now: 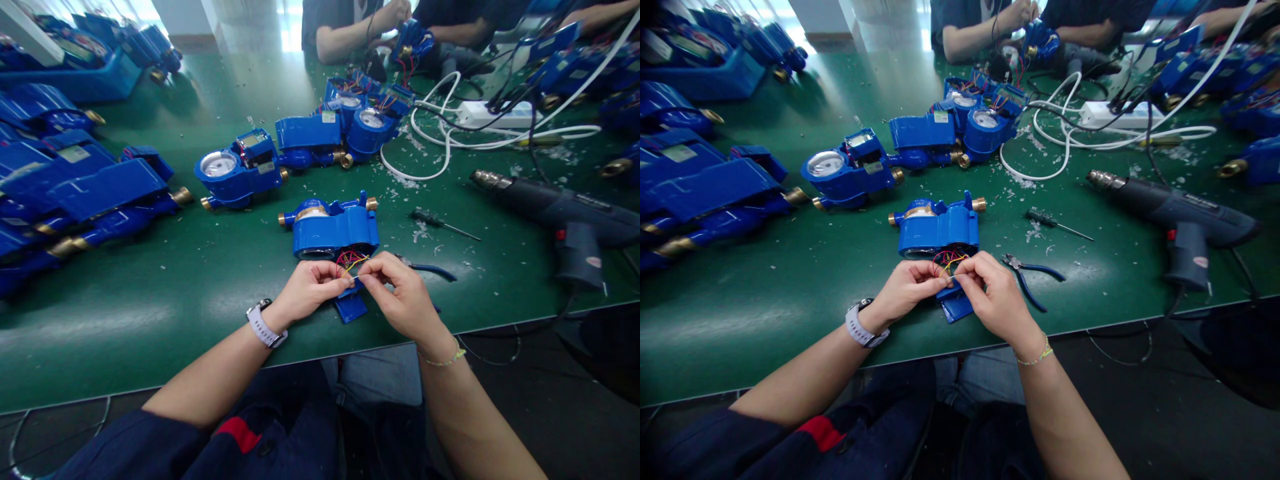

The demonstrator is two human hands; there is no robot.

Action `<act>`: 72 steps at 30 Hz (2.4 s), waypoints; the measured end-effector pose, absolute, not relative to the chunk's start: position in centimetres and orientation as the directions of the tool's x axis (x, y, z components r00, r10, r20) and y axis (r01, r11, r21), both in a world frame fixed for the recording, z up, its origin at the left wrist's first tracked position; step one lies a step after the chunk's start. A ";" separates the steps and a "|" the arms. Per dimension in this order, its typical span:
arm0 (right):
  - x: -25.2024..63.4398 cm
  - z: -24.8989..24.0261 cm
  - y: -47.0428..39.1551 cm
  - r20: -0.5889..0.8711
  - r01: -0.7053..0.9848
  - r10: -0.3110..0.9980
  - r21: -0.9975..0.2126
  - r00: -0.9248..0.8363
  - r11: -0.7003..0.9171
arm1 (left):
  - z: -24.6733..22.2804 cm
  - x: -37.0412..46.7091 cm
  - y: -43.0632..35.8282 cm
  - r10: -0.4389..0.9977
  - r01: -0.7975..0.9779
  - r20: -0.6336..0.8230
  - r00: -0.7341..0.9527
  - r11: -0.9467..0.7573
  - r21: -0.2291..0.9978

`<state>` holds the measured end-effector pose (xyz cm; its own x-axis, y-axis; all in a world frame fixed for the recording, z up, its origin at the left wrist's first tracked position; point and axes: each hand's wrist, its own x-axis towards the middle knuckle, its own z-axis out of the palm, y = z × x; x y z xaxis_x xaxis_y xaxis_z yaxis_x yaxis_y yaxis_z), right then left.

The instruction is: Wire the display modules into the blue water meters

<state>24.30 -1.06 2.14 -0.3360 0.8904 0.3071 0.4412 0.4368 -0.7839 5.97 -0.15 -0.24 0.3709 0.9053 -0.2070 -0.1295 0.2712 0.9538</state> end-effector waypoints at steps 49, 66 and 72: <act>23.7 0.4 -2.7 0.585 0.404 0.804 -0.714 -0.106 0.572 | -0.2 6.5 -0.6 0.914 -0.058 -0.155 0.374 0.190 0.980; 22.7 -3.1 -3.7 0.545 0.479 0.836 -0.716 -0.072 0.508 | -0.5 7.2 -0.7 0.947 -0.174 -0.129 0.295 0.186 0.967; 22.7 -3.4 -3.4 0.560 0.499 0.824 -0.691 -0.087 0.523 | -0.8 7.5 -0.6 0.959 -0.193 -0.086 0.268 0.141 0.971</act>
